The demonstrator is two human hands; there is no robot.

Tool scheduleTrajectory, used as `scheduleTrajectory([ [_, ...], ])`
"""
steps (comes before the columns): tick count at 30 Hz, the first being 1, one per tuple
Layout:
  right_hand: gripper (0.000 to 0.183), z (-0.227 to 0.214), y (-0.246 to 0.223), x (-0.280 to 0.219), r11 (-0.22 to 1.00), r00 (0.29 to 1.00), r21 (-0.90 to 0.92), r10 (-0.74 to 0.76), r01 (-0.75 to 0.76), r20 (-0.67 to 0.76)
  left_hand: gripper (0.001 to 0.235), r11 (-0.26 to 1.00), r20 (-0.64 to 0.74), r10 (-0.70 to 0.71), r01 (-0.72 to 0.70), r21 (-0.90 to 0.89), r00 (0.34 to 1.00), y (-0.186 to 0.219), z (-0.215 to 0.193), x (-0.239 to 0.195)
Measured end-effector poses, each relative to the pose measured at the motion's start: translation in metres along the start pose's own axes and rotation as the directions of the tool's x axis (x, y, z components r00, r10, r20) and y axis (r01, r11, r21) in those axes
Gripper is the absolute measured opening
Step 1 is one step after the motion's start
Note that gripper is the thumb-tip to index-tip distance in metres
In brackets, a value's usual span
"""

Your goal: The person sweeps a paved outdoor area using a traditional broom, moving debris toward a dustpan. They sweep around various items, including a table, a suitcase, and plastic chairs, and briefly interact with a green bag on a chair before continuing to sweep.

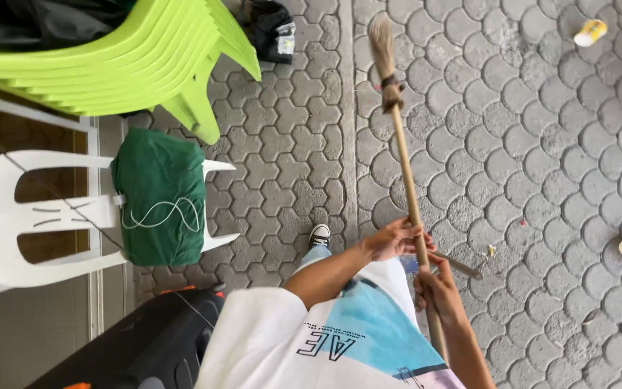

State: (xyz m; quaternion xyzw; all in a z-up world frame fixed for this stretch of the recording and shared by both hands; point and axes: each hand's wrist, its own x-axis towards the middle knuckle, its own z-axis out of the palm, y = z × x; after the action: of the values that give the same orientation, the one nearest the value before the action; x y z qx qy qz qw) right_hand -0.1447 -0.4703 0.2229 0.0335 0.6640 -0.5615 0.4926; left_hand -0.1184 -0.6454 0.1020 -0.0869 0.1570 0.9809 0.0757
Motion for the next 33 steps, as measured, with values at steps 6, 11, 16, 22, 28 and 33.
scheduleTrajectory([
  [6,0.049,-0.009,-0.043,0.124,0.914,0.991,0.392,0.058,-0.101,0.119,0.057,0.942,-0.006,0.026,-0.023,0.334,1.000,0.077,0.019,0.024],
  [11,0.013,0.010,-0.104,0.203,0.971,0.994,0.238,-0.027,0.000,0.110,0.074,0.978,-0.411,0.123,-0.041,0.203,0.903,0.127,-0.040,0.131],
  [16,0.014,0.000,-0.175,0.270,0.995,0.984,0.095,-0.012,-0.005,0.176,0.063,0.965,-0.664,0.211,-0.046,0.256,0.717,0.210,-0.137,0.268],
  [22,0.036,-0.036,-0.276,0.414,0.999,0.936,0.006,0.034,-0.039,0.350,0.064,0.965,-0.592,0.257,-0.238,0.112,0.764,0.305,-0.082,0.318],
  [28,0.045,-0.006,-0.373,0.569,0.866,0.811,0.209,0.306,-0.455,0.499,0.051,0.923,-0.537,0.370,-0.234,0.306,0.758,0.358,-0.097,0.374],
  [33,0.048,0.075,-0.431,0.652,0.852,0.740,0.094,0.387,-0.515,0.550,0.029,0.788,-0.512,0.537,-0.181,0.589,0.670,0.464,-0.111,0.376],
])
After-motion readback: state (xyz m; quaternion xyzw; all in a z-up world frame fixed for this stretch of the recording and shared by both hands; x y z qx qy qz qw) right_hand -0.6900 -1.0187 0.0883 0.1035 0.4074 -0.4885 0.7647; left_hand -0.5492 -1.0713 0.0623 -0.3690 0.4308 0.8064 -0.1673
